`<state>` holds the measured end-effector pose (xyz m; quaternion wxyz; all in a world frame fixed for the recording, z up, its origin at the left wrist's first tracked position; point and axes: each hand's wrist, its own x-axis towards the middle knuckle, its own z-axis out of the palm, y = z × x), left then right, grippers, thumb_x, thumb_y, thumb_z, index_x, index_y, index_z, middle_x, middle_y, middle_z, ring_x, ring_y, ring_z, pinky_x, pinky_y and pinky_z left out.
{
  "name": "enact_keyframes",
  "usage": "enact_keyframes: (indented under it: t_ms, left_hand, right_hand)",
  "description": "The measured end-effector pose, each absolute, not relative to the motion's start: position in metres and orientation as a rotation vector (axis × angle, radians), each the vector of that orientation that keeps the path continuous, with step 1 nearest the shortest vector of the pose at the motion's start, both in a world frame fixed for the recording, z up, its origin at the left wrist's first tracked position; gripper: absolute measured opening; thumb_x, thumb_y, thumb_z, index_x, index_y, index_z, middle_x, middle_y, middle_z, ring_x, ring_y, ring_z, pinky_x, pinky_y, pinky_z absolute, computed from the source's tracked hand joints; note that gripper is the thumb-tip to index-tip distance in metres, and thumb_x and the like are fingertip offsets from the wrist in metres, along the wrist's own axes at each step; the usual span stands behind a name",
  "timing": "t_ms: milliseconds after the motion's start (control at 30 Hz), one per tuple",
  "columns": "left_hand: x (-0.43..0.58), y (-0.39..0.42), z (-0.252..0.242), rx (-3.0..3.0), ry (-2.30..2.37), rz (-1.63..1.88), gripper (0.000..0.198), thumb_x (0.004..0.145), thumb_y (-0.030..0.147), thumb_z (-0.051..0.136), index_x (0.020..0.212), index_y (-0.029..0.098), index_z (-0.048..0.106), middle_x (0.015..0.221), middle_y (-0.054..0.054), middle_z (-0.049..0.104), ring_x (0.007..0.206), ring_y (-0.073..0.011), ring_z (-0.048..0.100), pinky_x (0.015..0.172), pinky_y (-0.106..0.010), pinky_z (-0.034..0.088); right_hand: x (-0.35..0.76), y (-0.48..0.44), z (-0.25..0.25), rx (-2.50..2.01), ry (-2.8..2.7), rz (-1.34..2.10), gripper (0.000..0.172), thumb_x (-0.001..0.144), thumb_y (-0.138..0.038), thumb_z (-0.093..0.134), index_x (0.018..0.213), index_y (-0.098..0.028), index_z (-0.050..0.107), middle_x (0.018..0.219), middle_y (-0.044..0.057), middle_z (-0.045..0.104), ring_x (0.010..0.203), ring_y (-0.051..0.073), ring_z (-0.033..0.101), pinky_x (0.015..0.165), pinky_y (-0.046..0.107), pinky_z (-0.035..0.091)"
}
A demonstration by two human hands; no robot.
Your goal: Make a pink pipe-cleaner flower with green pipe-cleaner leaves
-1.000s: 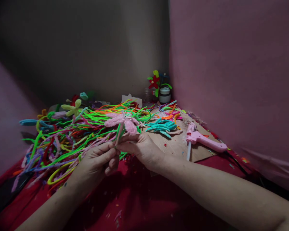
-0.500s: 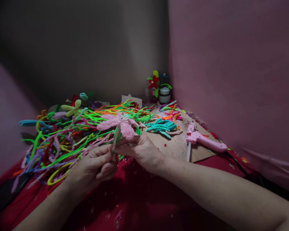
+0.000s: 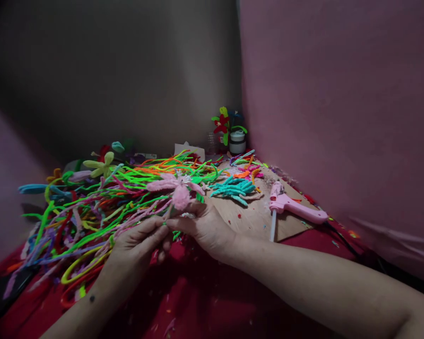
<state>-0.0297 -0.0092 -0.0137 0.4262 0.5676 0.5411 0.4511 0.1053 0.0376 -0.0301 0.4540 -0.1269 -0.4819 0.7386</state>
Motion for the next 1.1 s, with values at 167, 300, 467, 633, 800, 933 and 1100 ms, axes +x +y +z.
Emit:
enact_keyframes:
  t_ms: [167, 300, 467, 633, 800, 933, 1100]
  left_hand:
    - [-0.039, -0.006, -0.019, 1.236, 1.14, 1.069, 0.019, 0.08, 0.031, 0.058, 0.07, 0.015, 0.056, 0.051, 0.004, 0.051, 0.04, -0.0039, 0.039, 0.041, -0.017, 0.029]
    - [-0.044, -0.003, -0.022, 1.116, 0.927, 0.996, 0.018, 0.081, 0.03, 0.057, 0.073, 0.015, 0.058, 0.043, 0.005, 0.045, 0.037, -0.0033, 0.034, 0.04, -0.017, 0.026]
    - [-0.047, -0.003, -0.021, 1.069, 0.81, 0.871, 0.021, 0.078, 0.034, 0.06, 0.071, 0.015, 0.058, 0.039, 0.006, 0.04, 0.034, -0.0037, 0.027, 0.037, -0.018, 0.023]
    - [-0.041, -0.006, -0.02, 1.28, 1.052, 0.959, 0.02, 0.081, 0.035, 0.055, 0.076, 0.016, 0.059, 0.05, 0.003, 0.048, 0.042, -0.0066, 0.037, 0.044, -0.019, 0.03]
    - [-0.032, -0.007, -0.027, 1.739, 1.462, 1.134, 0.019, 0.076, 0.029, 0.058, 0.093, 0.021, 0.062, 0.078, -0.002, 0.064, 0.067, -0.0161, 0.055, 0.062, -0.023, 0.042]
    - [-0.032, -0.008, -0.032, 1.897, 1.589, 1.213, 0.018, 0.078, 0.025, 0.055, 0.094, 0.024, 0.063, 0.081, -0.001, 0.066, 0.072, -0.0175, 0.059, 0.067, -0.024, 0.043]
    - [-0.037, -0.01, -0.032, 1.897, 1.555, 1.271, 0.013, 0.078, 0.023, 0.057, 0.088, 0.027, 0.065, 0.073, 0.002, 0.065, 0.063, -0.0141, 0.057, 0.062, -0.021, 0.043]
  right_hand:
    - [0.109, 0.038, -0.027, -0.429, -1.209, 1.785, 0.023, 0.06, -0.035, 0.075, 0.069, -0.017, 0.065, 0.066, -0.001, 0.061, 0.065, 0.013, 0.056, 0.069, 0.03, 0.044]
    - [0.112, 0.038, -0.024, -0.339, -1.347, 1.79, 0.024, 0.064, -0.038, 0.072, 0.072, -0.015, 0.068, 0.067, 0.0, 0.061, 0.067, 0.013, 0.053, 0.069, 0.029, 0.042]
    - [0.113, 0.036, -0.024, -0.311, -1.35, 1.752, 0.02, 0.069, -0.032, 0.068, 0.061, -0.015, 0.063, 0.061, -0.001, 0.058, 0.061, 0.01, 0.05, 0.065, 0.025, 0.04]
    - [0.112, 0.034, -0.026, -0.347, -1.253, 1.827, 0.021, 0.069, -0.035, 0.067, 0.065, -0.015, 0.063, 0.061, -0.001, 0.055, 0.057, 0.011, 0.051, 0.062, 0.027, 0.043]
    - [0.108, 0.037, -0.037, -0.362, -1.213, 1.702, 0.014, 0.066, -0.028, 0.069, 0.071, -0.017, 0.063, 0.069, 0.0, 0.058, 0.067, 0.014, 0.054, 0.064, 0.026, 0.045]
    - [0.103, 0.037, -0.036, -0.363, -1.183, 1.637, 0.017, 0.064, -0.033, 0.072, 0.066, -0.018, 0.063, 0.061, -0.001, 0.056, 0.065, 0.015, 0.053, 0.065, 0.028, 0.045]
    - [0.105, 0.031, -0.023, -0.349, -1.191, 1.644, 0.022, 0.063, -0.036, 0.073, 0.075, -0.02, 0.066, 0.061, -0.001, 0.056, 0.061, 0.014, 0.052, 0.061, 0.027, 0.045]
